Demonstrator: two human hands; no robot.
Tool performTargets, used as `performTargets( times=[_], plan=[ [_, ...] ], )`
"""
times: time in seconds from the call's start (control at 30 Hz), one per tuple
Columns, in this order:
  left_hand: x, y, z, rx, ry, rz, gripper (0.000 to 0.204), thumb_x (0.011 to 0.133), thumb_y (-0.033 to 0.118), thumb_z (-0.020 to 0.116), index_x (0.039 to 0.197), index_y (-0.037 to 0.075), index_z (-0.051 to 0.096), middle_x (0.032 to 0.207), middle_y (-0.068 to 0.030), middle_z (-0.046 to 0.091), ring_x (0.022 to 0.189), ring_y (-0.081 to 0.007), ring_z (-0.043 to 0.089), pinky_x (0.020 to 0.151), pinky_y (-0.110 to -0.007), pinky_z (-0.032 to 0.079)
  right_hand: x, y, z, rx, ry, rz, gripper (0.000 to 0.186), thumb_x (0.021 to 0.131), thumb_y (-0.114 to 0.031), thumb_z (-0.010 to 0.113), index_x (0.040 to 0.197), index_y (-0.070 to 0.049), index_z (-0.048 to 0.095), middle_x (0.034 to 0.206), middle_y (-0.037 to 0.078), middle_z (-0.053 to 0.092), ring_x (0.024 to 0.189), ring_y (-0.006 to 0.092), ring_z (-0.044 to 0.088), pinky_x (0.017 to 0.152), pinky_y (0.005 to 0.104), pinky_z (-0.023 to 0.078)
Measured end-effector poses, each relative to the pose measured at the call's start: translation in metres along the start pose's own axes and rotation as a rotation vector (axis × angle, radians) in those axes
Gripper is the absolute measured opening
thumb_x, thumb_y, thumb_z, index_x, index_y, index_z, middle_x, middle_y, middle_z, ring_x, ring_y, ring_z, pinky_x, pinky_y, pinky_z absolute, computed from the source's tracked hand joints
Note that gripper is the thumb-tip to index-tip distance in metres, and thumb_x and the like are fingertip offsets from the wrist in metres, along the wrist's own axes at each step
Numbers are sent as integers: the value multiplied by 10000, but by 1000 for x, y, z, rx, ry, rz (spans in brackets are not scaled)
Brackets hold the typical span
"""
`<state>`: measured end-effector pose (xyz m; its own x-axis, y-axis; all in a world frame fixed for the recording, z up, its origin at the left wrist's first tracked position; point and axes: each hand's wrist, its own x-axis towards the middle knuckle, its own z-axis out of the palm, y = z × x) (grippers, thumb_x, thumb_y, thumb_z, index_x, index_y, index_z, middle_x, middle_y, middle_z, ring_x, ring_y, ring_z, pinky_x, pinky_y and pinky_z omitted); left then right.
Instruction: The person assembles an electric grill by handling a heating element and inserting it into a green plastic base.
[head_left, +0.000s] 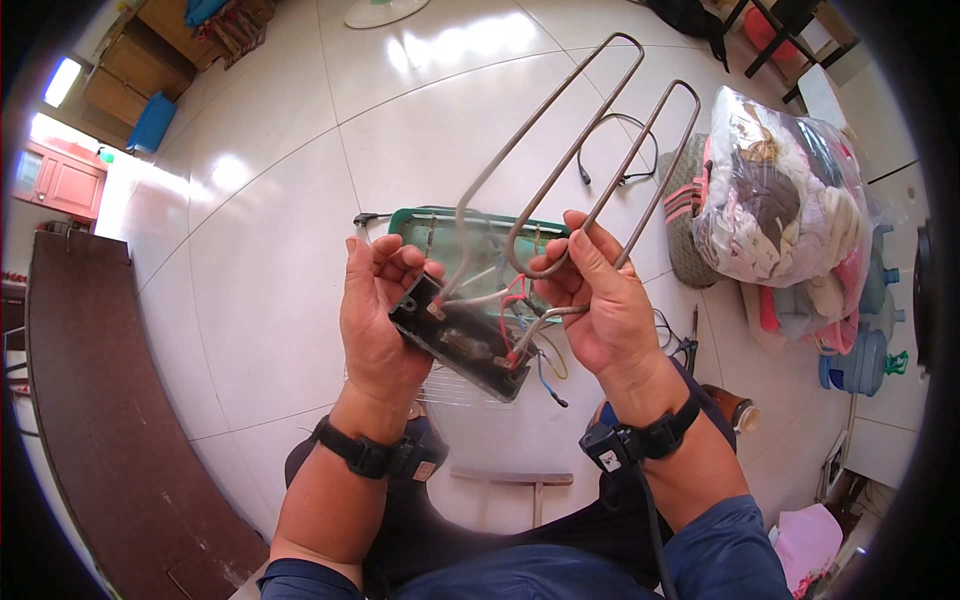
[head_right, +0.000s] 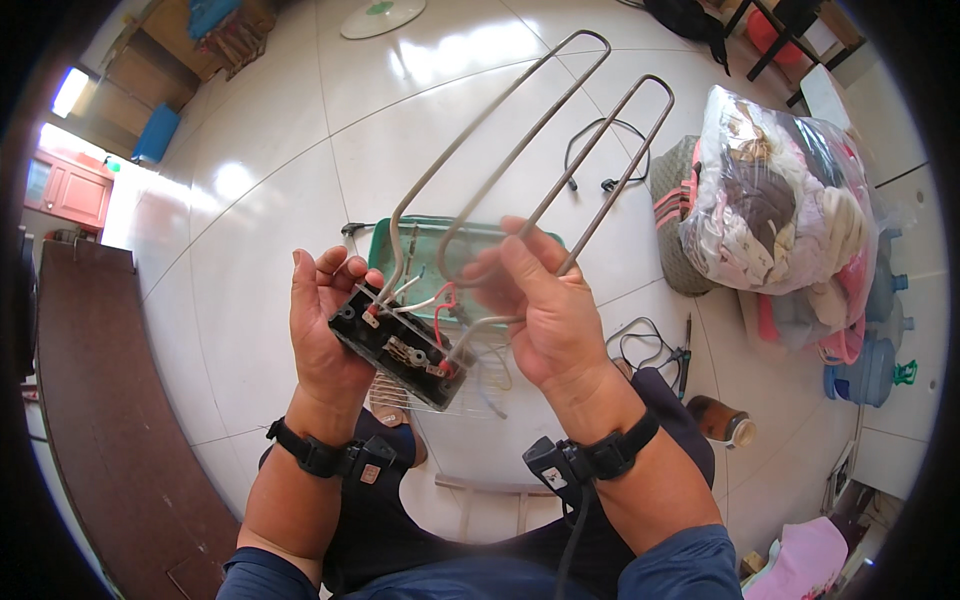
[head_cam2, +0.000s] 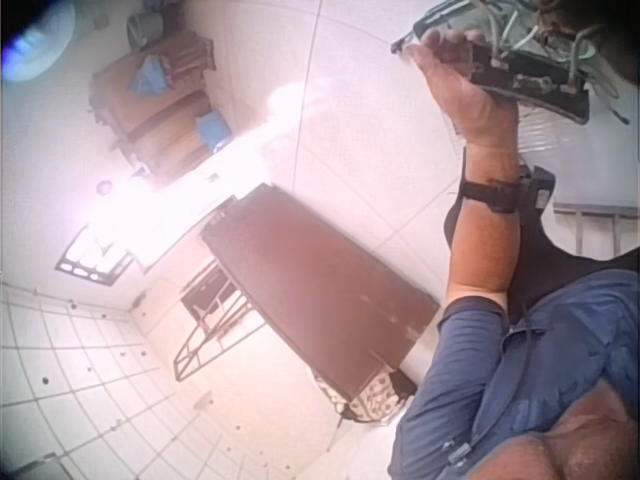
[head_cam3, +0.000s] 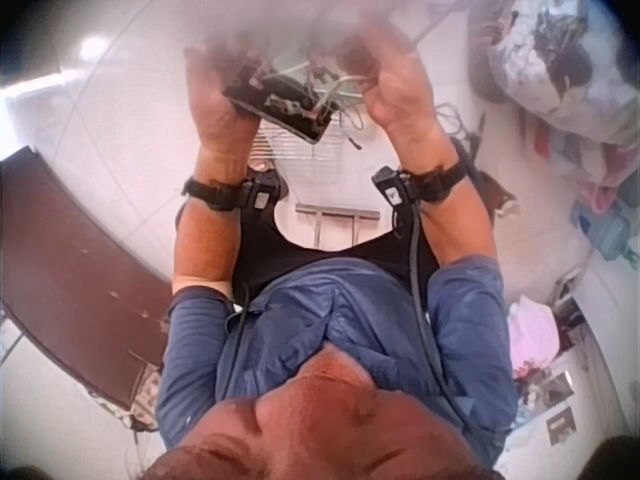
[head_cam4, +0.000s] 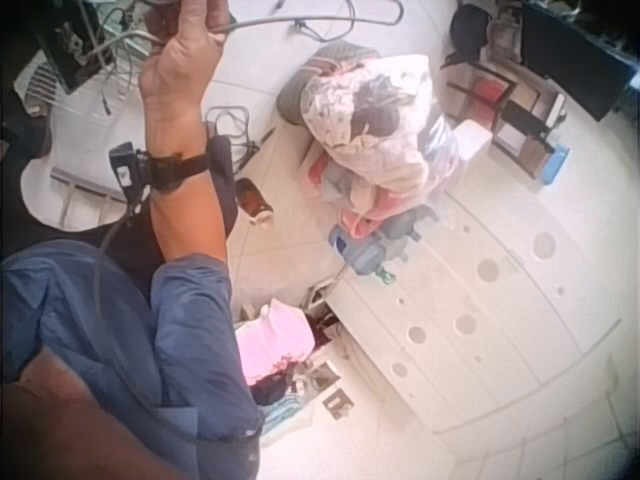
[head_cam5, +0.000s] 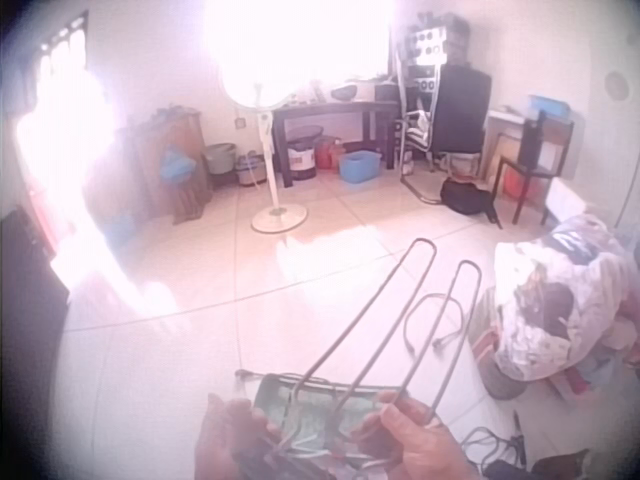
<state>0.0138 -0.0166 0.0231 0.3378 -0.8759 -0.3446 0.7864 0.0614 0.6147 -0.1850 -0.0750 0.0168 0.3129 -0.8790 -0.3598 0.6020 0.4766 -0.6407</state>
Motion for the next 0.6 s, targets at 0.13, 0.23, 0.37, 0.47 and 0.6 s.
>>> performTargets(
  times=[0.13,0.23,0.37,0.47,0.6],
  plan=[
    [-1,0,2,-10,2,-2,395,1030,480,485,1031,98,587,884,-54,598,827,-184,626,675,-298,562,2,-3,-2,5,-2,-27,272,969,-184,659,1220,-93,606,938,68,718,879,208,709,807,356,578],
    [1,-1,2,-16,-5,15,393,1030,475,489,1028,96,591,876,-54,599,821,-190,625,687,-303,556,2,-7,-2,20,-9,-42,283,970,-178,656,1233,-92,598,937,70,718,874,207,709,797,350,577],
    [0,-1,3,-20,9,4,388,1029,468,496,1022,92,594,866,-54,600,822,-196,624,725,-317,551,2,-13,-3,37,17,-57,283,975,-170,648,1243,-96,594,934,71,720,870,204,709,783,341,572],
    [1,-1,1,-11,33,6,384,1029,461,499,1021,89,595,860,-52,601,819,-196,624,768,-340,549,3,-16,-3,41,7,-73,273,978,-169,644,1238,-101,598,928,64,721,867,198,708,778,337,567],
    [2,-1,-1,9,36,18,379,1030,457,500,1019,89,591,864,-49,603,813,-191,624,795,-362,548,4,-18,-5,41,24,-82,258,980,-169,643,1228,-110,609,929,56,723,864,189,707,774,334,560]
  ],
)
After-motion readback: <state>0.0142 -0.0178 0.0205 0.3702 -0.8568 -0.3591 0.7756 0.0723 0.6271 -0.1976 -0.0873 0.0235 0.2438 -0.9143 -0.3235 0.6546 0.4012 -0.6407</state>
